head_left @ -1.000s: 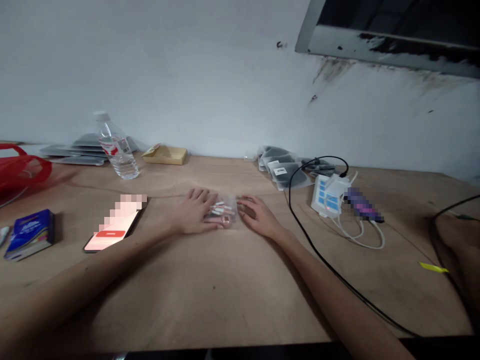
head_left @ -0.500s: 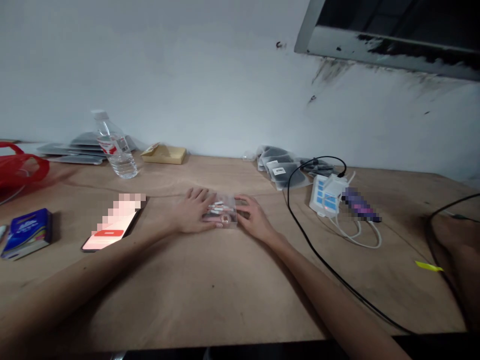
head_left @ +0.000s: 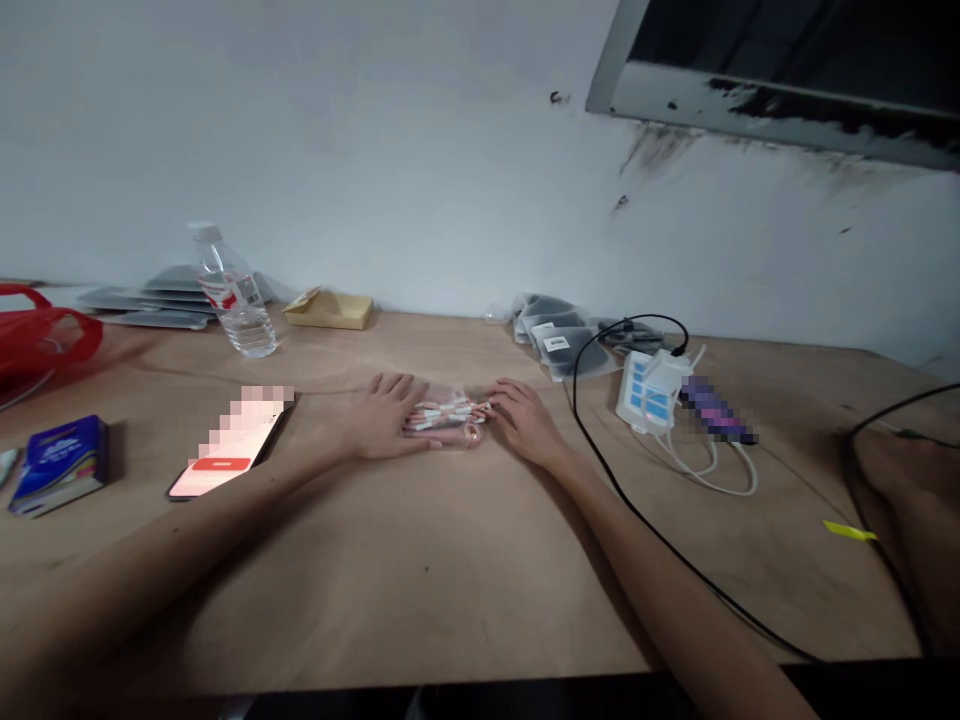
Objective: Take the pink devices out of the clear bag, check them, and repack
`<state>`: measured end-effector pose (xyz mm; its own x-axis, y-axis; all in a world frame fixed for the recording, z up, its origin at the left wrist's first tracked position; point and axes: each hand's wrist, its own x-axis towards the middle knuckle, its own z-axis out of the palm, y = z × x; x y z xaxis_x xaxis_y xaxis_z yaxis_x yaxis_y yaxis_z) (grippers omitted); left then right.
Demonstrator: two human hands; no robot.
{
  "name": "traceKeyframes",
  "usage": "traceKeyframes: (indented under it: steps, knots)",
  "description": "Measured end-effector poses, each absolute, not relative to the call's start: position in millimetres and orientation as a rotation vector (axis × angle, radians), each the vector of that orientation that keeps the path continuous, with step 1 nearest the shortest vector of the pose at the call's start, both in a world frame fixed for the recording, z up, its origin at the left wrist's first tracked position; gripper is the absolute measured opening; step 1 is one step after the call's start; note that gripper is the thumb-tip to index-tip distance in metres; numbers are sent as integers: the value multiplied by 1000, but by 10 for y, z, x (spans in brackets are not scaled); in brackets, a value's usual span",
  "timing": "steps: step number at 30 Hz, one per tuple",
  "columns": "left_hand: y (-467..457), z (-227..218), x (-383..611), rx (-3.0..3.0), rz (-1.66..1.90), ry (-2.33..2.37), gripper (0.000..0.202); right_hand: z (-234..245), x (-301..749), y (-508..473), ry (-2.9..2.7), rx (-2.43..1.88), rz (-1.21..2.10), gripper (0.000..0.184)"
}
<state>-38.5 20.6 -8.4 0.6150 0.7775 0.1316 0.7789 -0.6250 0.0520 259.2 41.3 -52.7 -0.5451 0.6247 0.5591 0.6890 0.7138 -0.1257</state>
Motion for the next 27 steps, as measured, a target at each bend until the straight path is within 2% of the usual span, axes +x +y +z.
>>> traceKeyframes:
  steps: [9, 16, 27]
  knots:
    - [229, -110, -474, -2777, -243, -1360, 92, -417, 2415, 240, -2290, -754, -269, 15]
    - [271, -146, -532, -2797, -265, -1295, 93, -496, 2365, 249, -2276, -834, -142, 22]
    - [272, -73, -515, -2795, -175, -1355, 90, -421, 2638, 363, -2189, -1012, -314, 17]
